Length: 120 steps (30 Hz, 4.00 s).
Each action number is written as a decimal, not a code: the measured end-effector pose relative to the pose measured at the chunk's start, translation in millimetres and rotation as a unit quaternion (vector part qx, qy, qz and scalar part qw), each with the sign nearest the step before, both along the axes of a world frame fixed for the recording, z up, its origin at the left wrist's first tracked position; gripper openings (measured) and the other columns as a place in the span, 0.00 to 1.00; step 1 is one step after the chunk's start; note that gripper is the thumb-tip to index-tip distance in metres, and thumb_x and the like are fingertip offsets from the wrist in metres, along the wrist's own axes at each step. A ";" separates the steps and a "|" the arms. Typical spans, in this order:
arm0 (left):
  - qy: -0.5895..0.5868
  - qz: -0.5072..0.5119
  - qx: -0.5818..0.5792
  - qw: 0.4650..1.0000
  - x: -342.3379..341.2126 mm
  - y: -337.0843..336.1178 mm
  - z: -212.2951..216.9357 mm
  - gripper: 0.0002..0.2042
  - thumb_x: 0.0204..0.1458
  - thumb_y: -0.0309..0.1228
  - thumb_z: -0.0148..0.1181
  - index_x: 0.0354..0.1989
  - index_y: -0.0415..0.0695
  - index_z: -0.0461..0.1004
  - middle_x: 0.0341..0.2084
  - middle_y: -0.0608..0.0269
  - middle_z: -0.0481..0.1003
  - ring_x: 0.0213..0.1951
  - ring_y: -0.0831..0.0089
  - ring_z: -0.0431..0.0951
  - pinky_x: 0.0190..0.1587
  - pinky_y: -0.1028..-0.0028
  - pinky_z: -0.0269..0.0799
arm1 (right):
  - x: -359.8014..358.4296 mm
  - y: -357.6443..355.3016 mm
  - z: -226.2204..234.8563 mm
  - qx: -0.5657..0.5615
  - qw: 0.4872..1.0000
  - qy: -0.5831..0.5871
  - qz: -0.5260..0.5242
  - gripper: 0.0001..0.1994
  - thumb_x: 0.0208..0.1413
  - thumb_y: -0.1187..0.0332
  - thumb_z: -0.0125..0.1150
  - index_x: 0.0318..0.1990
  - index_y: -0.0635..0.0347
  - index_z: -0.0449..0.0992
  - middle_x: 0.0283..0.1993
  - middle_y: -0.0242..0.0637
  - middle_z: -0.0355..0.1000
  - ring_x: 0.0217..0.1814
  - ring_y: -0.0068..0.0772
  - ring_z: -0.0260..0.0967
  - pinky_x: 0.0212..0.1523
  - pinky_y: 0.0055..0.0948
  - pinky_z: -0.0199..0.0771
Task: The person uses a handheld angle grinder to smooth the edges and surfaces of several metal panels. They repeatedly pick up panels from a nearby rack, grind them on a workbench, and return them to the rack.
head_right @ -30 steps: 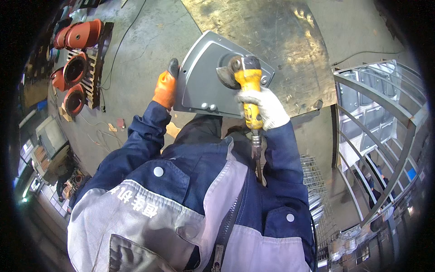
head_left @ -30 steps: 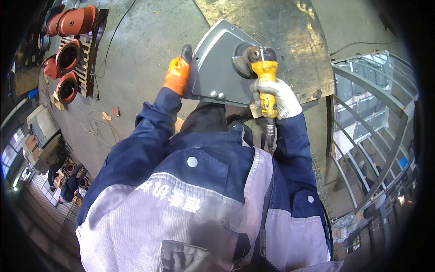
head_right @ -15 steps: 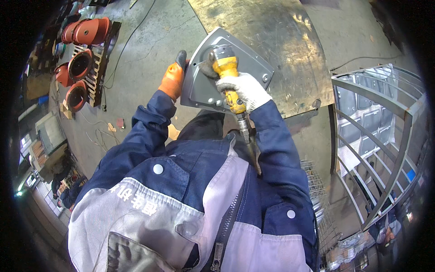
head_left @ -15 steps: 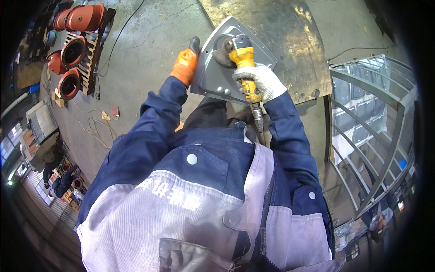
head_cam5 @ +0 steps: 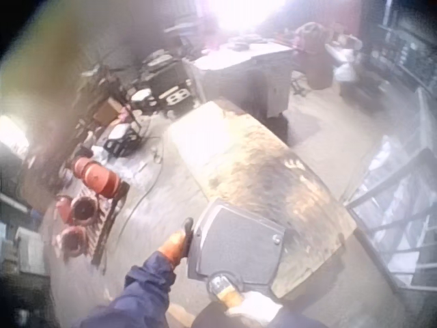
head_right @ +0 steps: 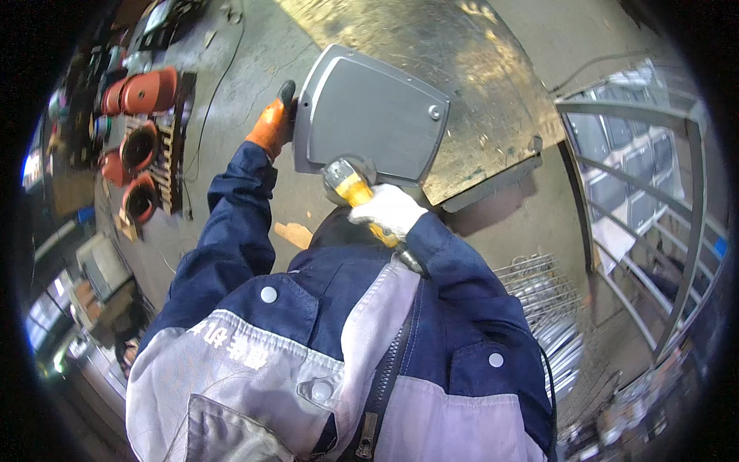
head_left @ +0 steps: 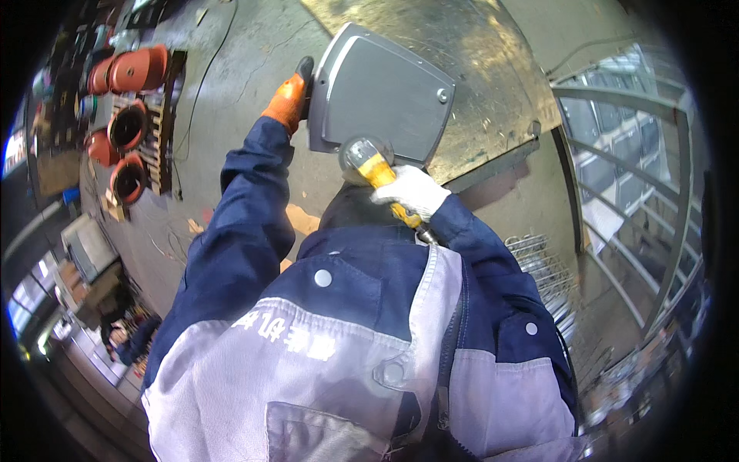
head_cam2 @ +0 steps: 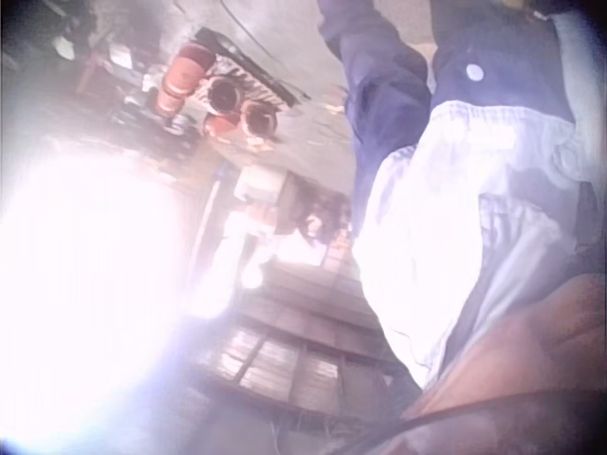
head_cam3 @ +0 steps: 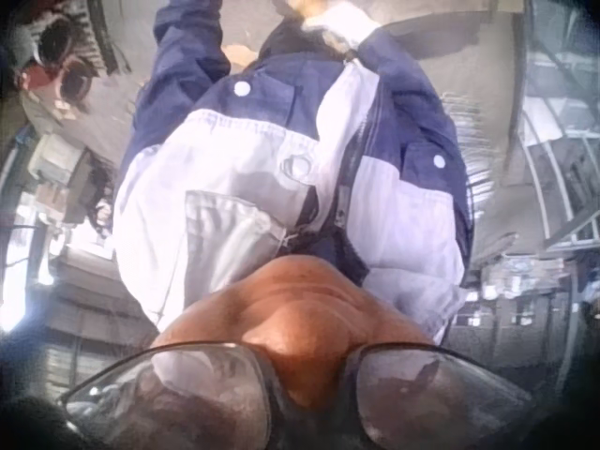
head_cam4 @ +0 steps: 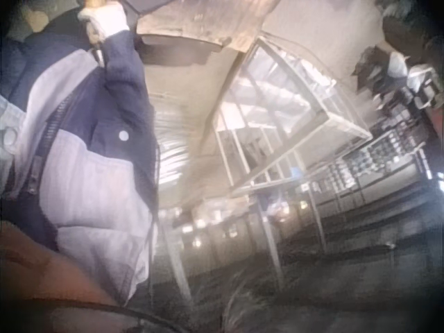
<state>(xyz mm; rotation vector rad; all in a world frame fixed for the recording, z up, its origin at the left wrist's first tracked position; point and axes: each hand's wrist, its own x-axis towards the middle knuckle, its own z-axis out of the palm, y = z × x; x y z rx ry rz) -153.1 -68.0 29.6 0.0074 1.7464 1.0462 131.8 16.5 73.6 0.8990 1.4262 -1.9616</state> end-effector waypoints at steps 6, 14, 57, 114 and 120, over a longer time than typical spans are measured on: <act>0.199 -0.072 -0.118 0.970 -26.8 0.9 -64.9 0.36 0.50 0.63 0.49 0.40 0.34 0.75 0.24 0.55 0.74 0.27 0.65 0.72 0.34 0.68 0.68 | 63.2 30.3 -33.9 -0.111 0.958 -0.068 -0.255 0.15 0.41 0.65 0.69 0.34 0.63 0.74 0.24 0.32 0.70 0.22 0.25 0.67 0.24 0.25 0.67; 0.122 -0.106 -0.235 0.958 -82.0 -28.6 -213.6 0.44 0.48 0.71 0.40 0.44 0.35 0.74 0.32 0.52 0.76 0.34 0.61 0.73 0.41 0.63 0.69 | 91.3 104.7 -87.8 -0.071 0.882 -0.077 -0.460 0.14 0.41 0.65 0.67 0.34 0.61 0.72 0.22 0.32 0.68 0.17 0.26 0.66 0.19 0.25 0.69; -0.037 -0.124 -0.287 0.949 -132.8 -24.9 -244.3 0.35 0.55 0.62 0.35 0.50 0.40 0.69 0.42 0.53 0.75 0.43 0.63 0.75 0.47 0.67 0.70 | 124.2 78.1 -86.1 -0.430 0.749 -0.059 -0.501 0.16 0.47 0.67 0.64 0.41 0.61 0.67 0.32 0.37 0.68 0.27 0.28 0.69 0.25 0.25 0.72; -0.025 -0.021 -0.273 0.961 -84.5 -11.5 -218.1 0.32 0.55 0.58 0.45 0.54 0.40 0.69 0.46 0.51 0.75 0.43 0.59 0.76 0.47 0.61 0.70 | 101.7 47.0 -29.9 -0.277 0.869 -0.130 -0.389 0.16 0.47 0.66 0.66 0.40 0.67 0.71 0.27 0.35 0.70 0.22 0.26 0.68 0.24 0.25 0.71; -0.065 0.015 -0.221 0.973 -63.9 -11.8 -187.8 0.32 0.54 0.58 0.48 0.54 0.40 0.69 0.46 0.50 0.74 0.43 0.58 0.76 0.48 0.58 0.70 | 134.3 33.0 10.1 -0.269 0.889 -0.079 -0.362 0.16 0.45 0.63 0.63 0.38 0.66 0.71 0.28 0.37 0.70 0.25 0.28 0.69 0.27 0.24 0.70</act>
